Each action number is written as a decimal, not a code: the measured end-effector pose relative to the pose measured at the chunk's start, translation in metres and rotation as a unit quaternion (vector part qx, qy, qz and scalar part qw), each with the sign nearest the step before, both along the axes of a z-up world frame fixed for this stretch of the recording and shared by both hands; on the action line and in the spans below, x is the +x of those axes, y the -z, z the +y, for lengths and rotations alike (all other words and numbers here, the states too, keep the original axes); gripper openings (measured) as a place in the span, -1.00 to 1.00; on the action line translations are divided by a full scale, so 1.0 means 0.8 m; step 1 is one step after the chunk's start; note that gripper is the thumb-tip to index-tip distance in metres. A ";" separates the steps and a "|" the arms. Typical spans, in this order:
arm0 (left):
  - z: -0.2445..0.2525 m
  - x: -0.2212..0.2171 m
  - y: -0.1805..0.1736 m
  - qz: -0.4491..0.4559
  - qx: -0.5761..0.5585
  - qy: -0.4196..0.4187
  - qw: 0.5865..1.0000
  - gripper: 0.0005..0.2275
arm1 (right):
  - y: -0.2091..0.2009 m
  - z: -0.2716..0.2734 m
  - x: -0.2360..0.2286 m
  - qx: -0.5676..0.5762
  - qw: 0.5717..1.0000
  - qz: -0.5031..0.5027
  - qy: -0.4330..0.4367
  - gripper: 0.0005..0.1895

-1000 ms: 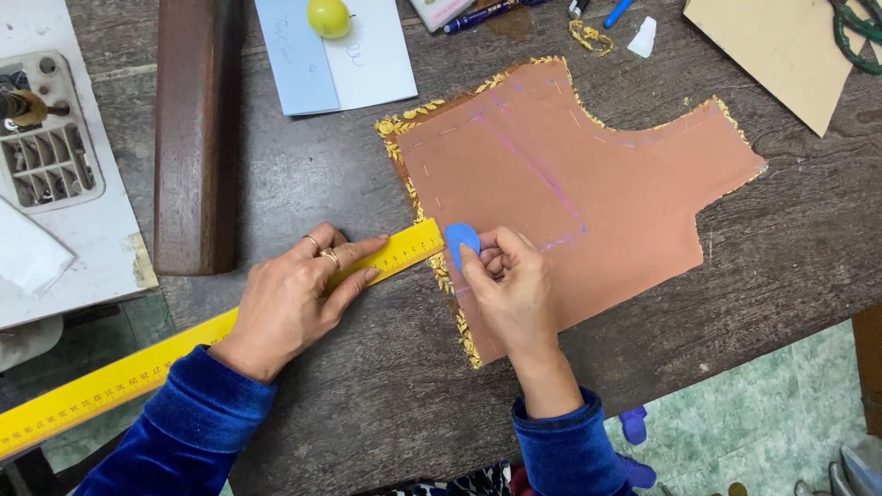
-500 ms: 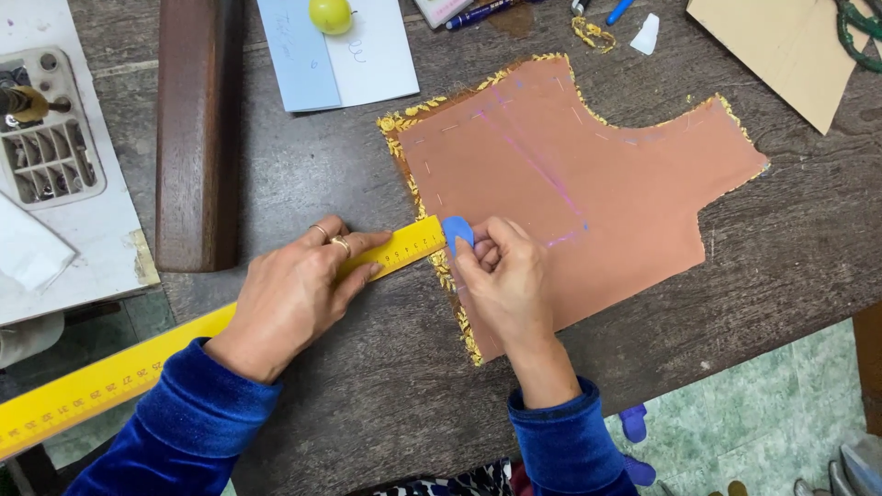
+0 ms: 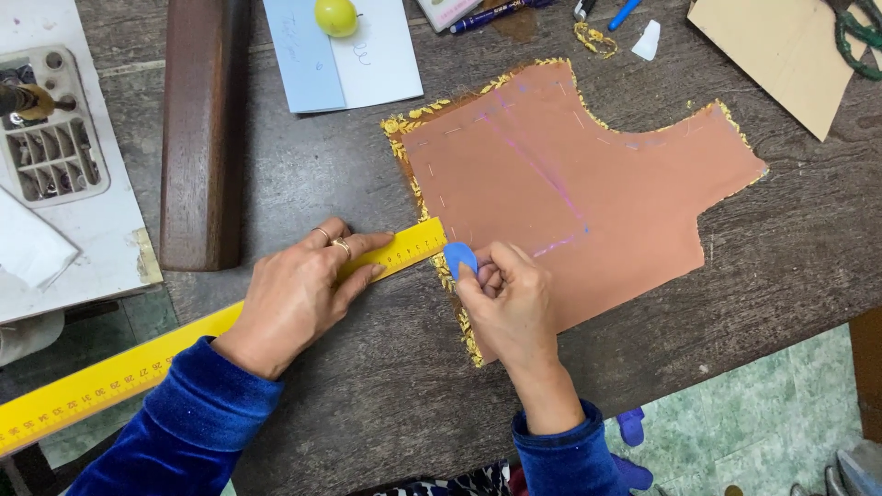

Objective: The person uses scissors to cut a piece of brown fabric with a gold patterned border along a marked line. After cutting, the person uses a yellow ruler and a blue marking tool to draw straight lines on the fabric.

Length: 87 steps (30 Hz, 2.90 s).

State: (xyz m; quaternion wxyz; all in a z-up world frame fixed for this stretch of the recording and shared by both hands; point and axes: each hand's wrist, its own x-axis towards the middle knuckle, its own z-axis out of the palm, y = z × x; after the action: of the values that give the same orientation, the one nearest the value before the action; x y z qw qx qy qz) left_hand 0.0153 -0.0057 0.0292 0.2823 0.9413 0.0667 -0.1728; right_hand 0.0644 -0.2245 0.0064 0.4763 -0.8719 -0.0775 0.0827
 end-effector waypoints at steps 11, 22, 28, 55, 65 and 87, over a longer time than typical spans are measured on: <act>0.000 -0.001 0.002 -0.010 -0.003 0.001 1.000 -0.73 | 0.003 0.001 -0.002 -0.013 1.000 -0.023 -0.017 -0.97; -0.002 -0.001 -0.001 -0.002 0.004 0.002 1.000 -0.73 | -0.010 0.012 -0.004 -0.083 0.991 -0.087 -0.056 -0.98; -0.004 0.000 0.000 0.002 0.010 -0.002 1.000 -0.73 | -0.021 0.011 -0.003 -0.144 0.981 -0.092 -0.094 -0.94; 0.095 -0.001 -0.016 -0.007 0.210 -0.253 0.945 -0.26 | -0.005 -0.028 0.015 0.070 0.980 0.172 0.076 -0.79; 0.124 0.052 -0.001 0.012 0.194 -0.288 0.938 -0.48 | -0.002 -0.031 0.015 0.087 0.980 0.166 0.061 -0.81; 0.034 0.119 -0.103 -0.025 0.171 -0.099 0.980 -0.45 | -0.018 -0.086 0.041 0.162 0.974 0.134 0.089 -0.87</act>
State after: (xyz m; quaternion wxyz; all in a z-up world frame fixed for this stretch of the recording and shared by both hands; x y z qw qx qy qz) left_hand 0.1108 0.0218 0.1113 0.1346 0.9683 0.1815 -0.1063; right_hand 0.0969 -0.2929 0.0210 0.6225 -0.7678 0.0521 0.1423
